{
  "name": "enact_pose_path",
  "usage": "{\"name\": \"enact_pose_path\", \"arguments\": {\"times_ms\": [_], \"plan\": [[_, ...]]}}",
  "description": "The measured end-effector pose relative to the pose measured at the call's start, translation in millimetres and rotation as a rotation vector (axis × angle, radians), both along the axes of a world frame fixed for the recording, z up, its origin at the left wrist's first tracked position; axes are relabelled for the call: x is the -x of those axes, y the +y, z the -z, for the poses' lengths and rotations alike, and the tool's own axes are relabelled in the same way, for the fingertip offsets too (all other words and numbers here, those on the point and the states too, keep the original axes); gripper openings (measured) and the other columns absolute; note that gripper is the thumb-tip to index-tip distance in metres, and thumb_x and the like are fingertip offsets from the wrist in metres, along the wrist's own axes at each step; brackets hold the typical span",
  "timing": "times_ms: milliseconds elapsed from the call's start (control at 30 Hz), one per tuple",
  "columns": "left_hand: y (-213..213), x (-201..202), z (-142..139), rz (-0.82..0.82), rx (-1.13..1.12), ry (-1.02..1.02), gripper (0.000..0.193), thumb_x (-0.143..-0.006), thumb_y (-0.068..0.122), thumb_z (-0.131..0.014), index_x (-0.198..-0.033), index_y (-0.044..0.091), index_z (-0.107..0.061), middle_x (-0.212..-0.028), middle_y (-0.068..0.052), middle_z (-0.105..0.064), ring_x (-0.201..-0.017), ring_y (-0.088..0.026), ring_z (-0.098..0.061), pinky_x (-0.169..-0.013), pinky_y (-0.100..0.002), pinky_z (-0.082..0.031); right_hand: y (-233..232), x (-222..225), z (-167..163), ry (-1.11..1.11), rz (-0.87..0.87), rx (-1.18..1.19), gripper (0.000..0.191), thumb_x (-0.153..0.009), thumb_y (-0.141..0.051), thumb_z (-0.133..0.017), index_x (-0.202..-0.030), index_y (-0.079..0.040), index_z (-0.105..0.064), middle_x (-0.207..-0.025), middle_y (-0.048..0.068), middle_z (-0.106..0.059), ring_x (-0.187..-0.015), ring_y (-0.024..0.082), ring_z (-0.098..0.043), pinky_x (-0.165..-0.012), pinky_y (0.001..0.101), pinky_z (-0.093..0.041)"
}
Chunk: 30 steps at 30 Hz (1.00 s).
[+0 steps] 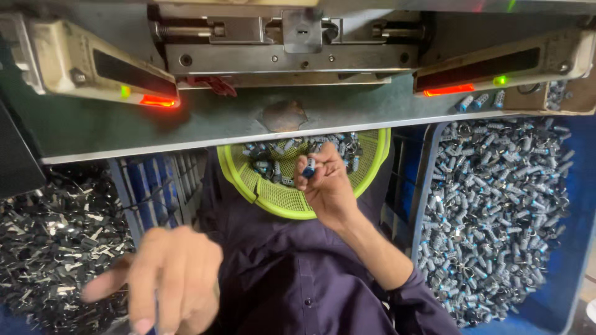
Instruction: The person picks small cylindrical components from a green basket and places them into a machine slot one by one. The person repeatedly reaches into the basket, selects a component, and inserts it into the machine, then retrieves the next item.
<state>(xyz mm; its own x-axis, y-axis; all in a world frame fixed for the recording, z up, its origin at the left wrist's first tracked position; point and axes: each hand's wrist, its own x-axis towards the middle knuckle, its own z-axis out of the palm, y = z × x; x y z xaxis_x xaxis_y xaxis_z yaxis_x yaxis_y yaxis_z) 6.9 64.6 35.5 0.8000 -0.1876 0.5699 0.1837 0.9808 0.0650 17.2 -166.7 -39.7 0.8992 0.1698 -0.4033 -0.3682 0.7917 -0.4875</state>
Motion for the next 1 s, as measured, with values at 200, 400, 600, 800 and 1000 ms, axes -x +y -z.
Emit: {"name": "enact_pose_path", "arguments": {"times_ms": [200, 400, 600, 800, 1000], "plan": [[-3.7, -15.4, 22.7, -0.102, -1.359, 0.018, 0.019, -0.088, 0.015, -0.073, -0.1, 0.0, -0.071, -0.084, -0.008, -0.074, -0.074, -0.018, -0.071, -0.068, -0.033, -0.055, -7.2, -77.4, -74.3, -0.816, 0.186, 0.682, 0.026, -0.1, 0.011, -0.074, -0.094, -0.01, -0.059, -0.087, 0.012, -0.068, -0.074, 0.02, -0.064, -0.065, 0.0318, -0.054], [-61.4, -28.8, 50.5, -0.508, -2.189, -0.329, 0.021, -0.087, 0.02, -0.073, -0.103, 0.007, -0.068, -0.101, -0.011, -0.07, -0.1, -0.033, -0.063, -0.084, -0.046, -0.05, 8.1, -170.1, -105.4, -1.289, 0.418, 1.595, 0.028, -0.086, 0.021, -0.067, -0.104, 0.001, -0.06, -0.096, 0.012, -0.073, -0.087, 0.025, -0.072, -0.074, 0.0349, -0.06], [-76.5, -47.3, 55.6, -0.666, -2.231, -0.53, 0.028, -0.082, 0.017, -0.071, -0.109, 0.008, -0.069, -0.114, -0.021, -0.063, -0.105, -0.038, -0.059, -0.087, -0.046, -0.05, 3.8, -172.6, -99.4, -1.31, 0.289, 1.598, 0.031, -0.089, 0.023, -0.064, -0.109, -0.001, -0.062, -0.107, 0.008, -0.073, -0.098, 0.024, -0.073, -0.08, 0.0276, -0.063], [-115.9, -72.5, 56.2, -0.878, -2.317, -0.752, 0.045, -0.079, 0.005, -0.064, -0.122, 0.012, -0.073, -0.097, -0.015, -0.067, -0.094, -0.033, -0.064, -0.078, -0.043, -0.051, -10.8, -174.0, -118.5, -1.3, 0.089, 1.518, 0.027, -0.087, 0.022, -0.061, -0.1, -0.001, -0.06, -0.111, 0.008, -0.075, -0.104, 0.023, -0.076, -0.087, 0.0315, -0.062], [-134.5, -96.9, 59.8, -0.73, -2.506, -0.836, 0.012, -0.093, 0.015, -0.064, -0.097, 0.01, -0.074, -0.078, -0.011, -0.068, -0.074, -0.031, -0.066, -0.069, -0.044, -0.053, -16.5, -147.8, -129.1, -1.312, 0.138, 1.708, 0.029, -0.083, 0.013, -0.074, -0.109, 0.001, -0.07, -0.114, 0.014, -0.074, -0.113, 0.035, -0.064, -0.097, 0.0429, -0.053]]}}
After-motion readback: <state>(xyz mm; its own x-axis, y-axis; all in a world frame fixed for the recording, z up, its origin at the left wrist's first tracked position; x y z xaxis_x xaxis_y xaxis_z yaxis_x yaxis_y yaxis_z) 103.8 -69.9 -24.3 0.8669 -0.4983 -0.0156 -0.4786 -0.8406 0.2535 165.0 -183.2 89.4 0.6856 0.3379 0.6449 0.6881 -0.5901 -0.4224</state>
